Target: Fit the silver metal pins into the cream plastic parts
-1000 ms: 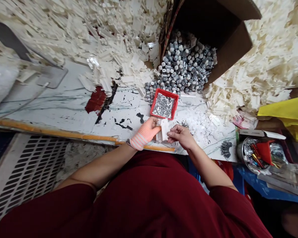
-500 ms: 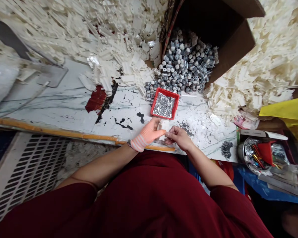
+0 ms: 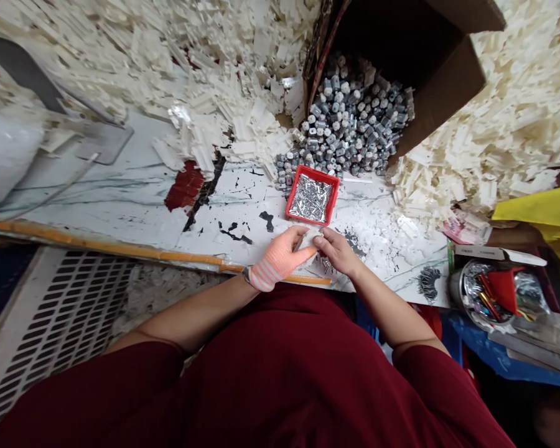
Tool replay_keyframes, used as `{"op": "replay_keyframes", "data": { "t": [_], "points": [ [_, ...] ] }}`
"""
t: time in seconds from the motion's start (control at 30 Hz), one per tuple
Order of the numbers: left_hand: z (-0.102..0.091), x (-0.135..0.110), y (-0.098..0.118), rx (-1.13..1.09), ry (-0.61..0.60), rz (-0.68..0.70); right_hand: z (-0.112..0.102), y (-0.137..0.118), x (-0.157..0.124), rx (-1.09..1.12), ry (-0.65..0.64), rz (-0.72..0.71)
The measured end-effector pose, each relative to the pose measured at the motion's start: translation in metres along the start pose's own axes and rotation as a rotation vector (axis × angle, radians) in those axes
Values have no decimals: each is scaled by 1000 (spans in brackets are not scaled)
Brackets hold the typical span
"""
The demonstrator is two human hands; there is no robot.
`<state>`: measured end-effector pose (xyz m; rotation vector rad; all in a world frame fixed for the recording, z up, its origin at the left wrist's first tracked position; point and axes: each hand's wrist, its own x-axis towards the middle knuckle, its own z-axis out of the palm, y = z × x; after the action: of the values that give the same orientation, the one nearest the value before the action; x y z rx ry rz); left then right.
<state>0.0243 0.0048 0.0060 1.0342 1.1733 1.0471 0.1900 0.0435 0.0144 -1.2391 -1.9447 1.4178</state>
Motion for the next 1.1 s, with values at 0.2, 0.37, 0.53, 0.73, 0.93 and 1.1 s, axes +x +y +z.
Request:
{"op": "replay_keyframes", "data": {
  "t": [0.2,0.37,0.53,0.73,0.93,1.1],
  "points": [
    [-3,7,-9,-205,85,39,7,-2,-4,-534,4,-54],
    [-4,8,-9,-455,6,-48,13,-4,-8,-740,107,-158],
    [-5,5,-1,-627,-117,-74,5,-16,-8,-571,402,-454],
    [-2,-10,13,-669,-185,-155,22,-25,-10,-450,455,-532],
    [-7,-16,23,-536,-194,-78,42,-24,-8,-366,555,-603],
    [-85,-1,47,204,-388,-129,46,-12,-9,-227,272,-640]
  ]
}}
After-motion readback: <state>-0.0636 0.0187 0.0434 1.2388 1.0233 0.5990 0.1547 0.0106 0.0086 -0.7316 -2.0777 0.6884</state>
